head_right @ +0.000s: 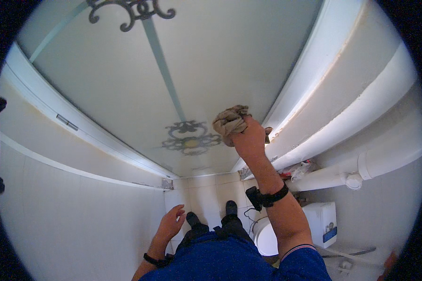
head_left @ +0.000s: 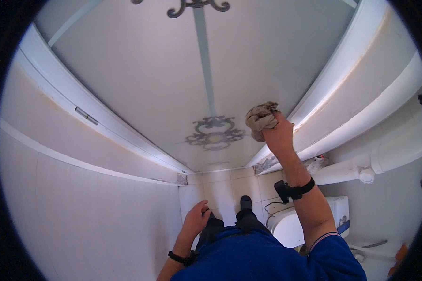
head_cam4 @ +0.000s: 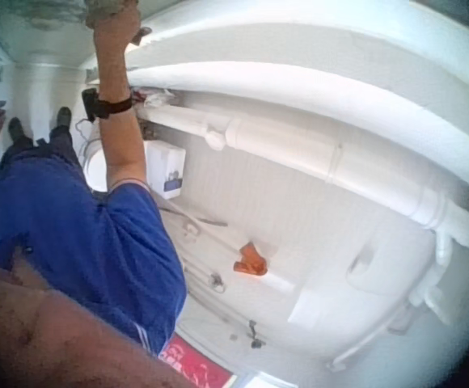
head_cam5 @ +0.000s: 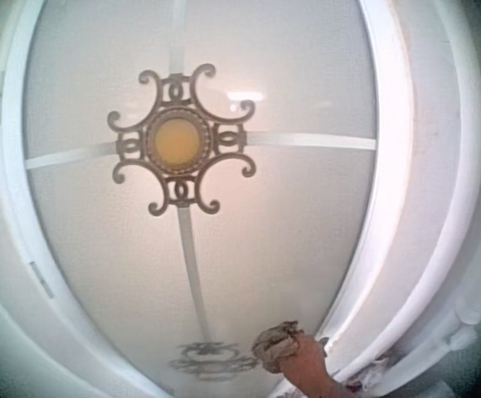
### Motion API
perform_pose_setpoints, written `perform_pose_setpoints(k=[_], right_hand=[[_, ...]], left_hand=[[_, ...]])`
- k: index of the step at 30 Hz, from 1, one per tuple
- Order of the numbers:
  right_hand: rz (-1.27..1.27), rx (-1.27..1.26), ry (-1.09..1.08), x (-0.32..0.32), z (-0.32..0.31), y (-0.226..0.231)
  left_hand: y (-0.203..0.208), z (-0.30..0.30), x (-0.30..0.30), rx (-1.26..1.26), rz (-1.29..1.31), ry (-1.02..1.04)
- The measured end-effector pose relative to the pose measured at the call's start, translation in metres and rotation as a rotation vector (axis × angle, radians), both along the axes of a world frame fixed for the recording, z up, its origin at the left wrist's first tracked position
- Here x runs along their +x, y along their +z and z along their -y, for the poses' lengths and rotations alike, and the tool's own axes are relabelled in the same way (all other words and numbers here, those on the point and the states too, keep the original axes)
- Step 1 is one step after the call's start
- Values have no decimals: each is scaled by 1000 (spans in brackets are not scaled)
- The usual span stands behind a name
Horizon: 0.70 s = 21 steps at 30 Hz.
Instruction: The person wipes the upper wall and door frame with a cloth, then cleans the glass door surface. The person uses a cloth to wipe the wall and door frame, then cleans the glass door surface.
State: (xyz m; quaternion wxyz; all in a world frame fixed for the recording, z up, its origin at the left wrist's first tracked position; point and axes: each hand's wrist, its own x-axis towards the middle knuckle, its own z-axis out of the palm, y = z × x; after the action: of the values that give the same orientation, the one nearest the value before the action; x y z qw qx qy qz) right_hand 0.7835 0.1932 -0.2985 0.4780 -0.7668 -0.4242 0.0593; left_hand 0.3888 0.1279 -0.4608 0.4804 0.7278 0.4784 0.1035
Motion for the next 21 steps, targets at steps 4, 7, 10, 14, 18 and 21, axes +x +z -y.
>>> perform_pose_setpoints(k=[4,7,10,14,18,21], right_hand=[[-74,87,13,-12,-4,9],[-47,-88,76,-25,-9,-10],[-160,-164,198,-40,-26,-44],[-346,-218,330,-61,-52,-86],[-350,-259,474,-109,-64,-93],[-334,-395,773,-158,-56,-77]], left_hand=[[-4,-1,-2,-63,-36,-7],[-8,2,-1,-66,-8,6],[-4,-2,0,-53,14,7],[25,-32,11,27,134,97],[78,-72,35,139,364,339],[104,-99,49,370,560,349]])
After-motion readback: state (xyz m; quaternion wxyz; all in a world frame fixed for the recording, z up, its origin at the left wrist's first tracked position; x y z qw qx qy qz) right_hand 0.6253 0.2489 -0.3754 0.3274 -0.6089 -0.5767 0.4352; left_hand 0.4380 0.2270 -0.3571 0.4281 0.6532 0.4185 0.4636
